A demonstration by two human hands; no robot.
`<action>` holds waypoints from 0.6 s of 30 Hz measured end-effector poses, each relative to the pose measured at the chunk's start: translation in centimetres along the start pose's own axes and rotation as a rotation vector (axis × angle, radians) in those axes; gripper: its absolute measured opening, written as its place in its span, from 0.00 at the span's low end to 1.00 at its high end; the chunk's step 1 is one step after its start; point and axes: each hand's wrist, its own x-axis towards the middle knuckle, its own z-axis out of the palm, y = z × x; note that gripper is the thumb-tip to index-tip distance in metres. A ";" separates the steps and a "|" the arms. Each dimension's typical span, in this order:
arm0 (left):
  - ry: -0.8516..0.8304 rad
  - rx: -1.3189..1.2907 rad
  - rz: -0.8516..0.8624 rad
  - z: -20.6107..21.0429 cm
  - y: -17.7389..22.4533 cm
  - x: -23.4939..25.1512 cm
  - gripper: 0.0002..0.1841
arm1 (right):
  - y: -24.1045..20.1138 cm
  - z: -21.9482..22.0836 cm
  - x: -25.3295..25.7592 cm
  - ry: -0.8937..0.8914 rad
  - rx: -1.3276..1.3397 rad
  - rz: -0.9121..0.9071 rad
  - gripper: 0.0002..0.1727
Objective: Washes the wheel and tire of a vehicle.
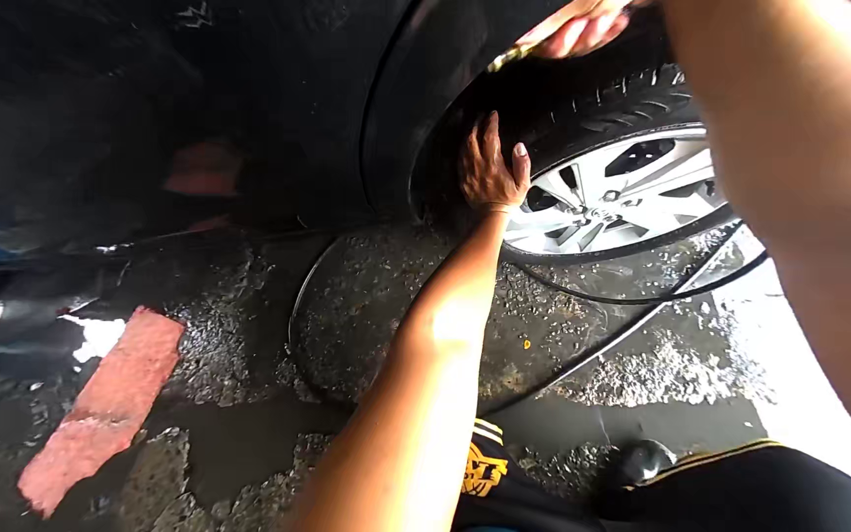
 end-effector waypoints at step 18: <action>-0.242 -0.752 -1.562 -10.7 -12.5 -10.8 0.30 | -3.5 21.6 -11.2 0.563 -0.657 0.365 0.20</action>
